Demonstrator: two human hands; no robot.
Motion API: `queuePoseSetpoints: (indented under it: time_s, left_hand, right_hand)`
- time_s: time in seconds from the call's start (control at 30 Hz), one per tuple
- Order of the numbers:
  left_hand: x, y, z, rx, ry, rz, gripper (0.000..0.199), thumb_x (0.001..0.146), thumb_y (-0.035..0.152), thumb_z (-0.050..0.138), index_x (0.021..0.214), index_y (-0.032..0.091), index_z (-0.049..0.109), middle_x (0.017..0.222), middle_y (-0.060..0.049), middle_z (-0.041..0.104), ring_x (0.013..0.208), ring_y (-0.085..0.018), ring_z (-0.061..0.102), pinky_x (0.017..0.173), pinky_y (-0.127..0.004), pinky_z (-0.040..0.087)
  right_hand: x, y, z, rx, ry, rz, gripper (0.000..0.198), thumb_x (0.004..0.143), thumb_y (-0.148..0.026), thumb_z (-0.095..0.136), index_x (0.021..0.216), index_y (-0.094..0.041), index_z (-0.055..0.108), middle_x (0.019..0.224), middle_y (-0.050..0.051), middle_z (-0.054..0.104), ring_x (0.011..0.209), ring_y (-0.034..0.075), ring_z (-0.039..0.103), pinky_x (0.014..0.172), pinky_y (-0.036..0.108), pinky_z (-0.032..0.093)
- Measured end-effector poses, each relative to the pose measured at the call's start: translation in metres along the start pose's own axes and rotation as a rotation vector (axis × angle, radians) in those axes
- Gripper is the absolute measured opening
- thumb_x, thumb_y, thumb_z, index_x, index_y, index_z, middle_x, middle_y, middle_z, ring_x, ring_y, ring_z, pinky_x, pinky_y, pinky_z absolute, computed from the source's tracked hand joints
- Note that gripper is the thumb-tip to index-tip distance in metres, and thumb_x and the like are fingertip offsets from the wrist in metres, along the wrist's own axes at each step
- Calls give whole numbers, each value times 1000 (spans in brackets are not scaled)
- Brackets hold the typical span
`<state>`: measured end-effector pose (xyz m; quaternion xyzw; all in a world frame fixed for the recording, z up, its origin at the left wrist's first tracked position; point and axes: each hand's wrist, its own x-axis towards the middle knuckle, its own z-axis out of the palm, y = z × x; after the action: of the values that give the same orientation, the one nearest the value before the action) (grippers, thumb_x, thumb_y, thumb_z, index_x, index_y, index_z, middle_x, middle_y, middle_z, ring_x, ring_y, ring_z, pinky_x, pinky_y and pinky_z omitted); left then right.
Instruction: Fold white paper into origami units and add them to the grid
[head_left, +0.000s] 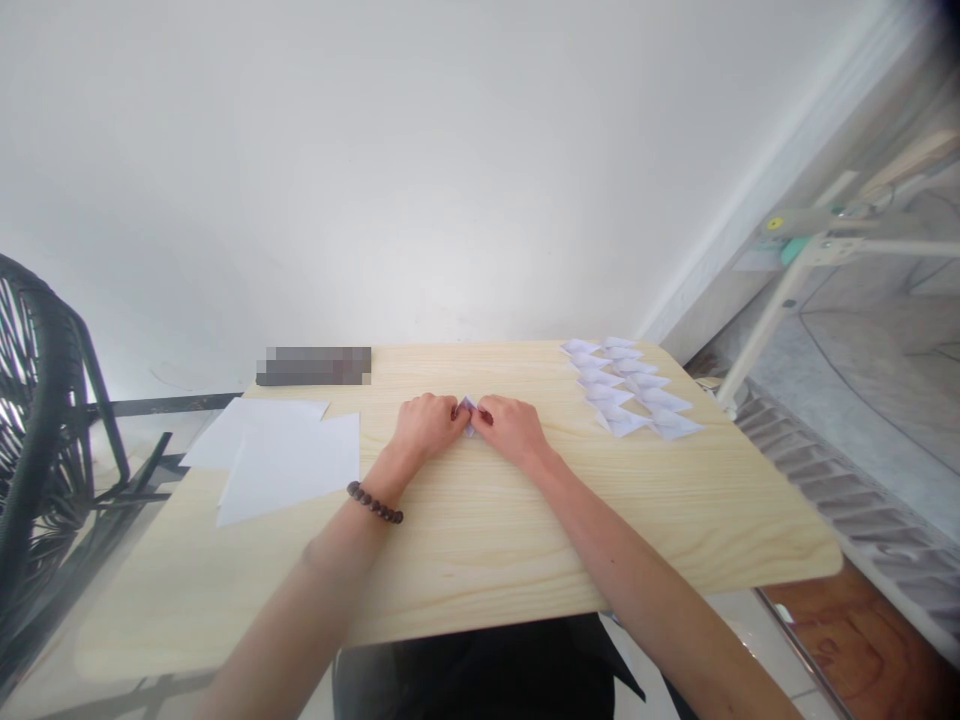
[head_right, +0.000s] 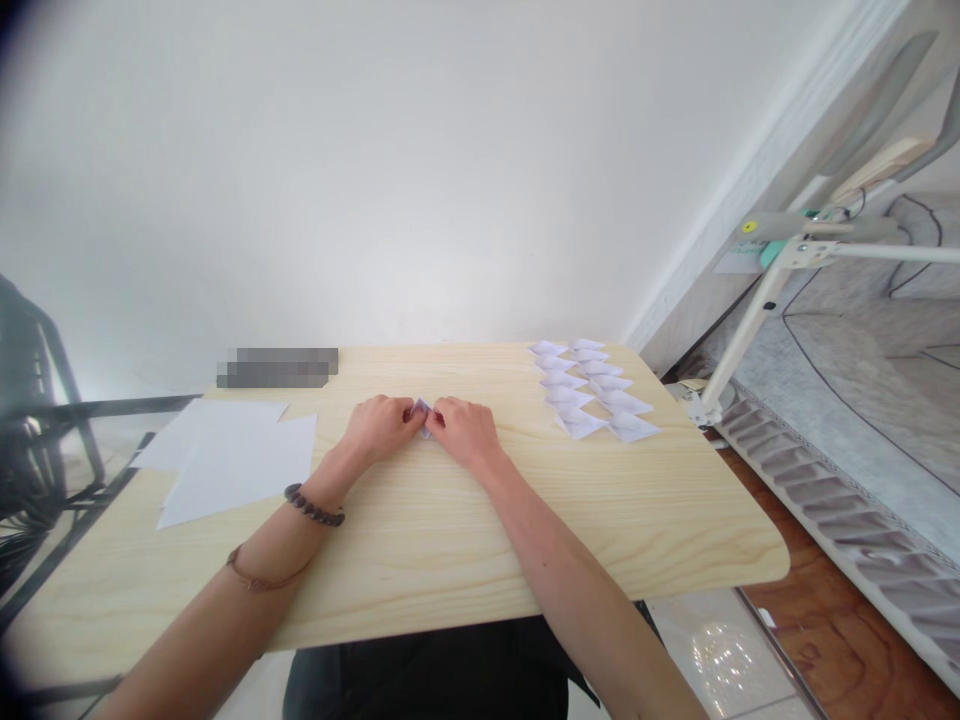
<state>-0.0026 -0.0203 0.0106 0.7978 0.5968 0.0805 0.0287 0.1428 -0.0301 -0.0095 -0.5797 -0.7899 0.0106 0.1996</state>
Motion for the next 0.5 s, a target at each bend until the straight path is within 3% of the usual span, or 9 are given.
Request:
queuePoseSetpoints:
  time_s: [0.23, 0.5]
  left_hand:
    - [2, 1, -4, 14, 18, -22, 47, 80, 48, 31, 71, 17, 65, 68, -13, 65, 66, -27, 59, 55, -30, 34]
    - [1, -6, -1, -34, 18, 34, 44, 80, 48, 31, 70, 19, 61, 65, -8, 63, 61, -21, 57, 53, -27, 31]
  right_hand:
    - [1, -6, -1, -77, -17, 99, 25, 83, -32, 41, 69, -20, 58, 72, 0, 65, 60, 13, 54, 51, 25, 21]
    - [-1, -4, -1, -11, 49, 87, 27, 84, -35, 39, 68, -21, 55, 72, -1, 64, 62, 12, 55, 53, 24, 24]
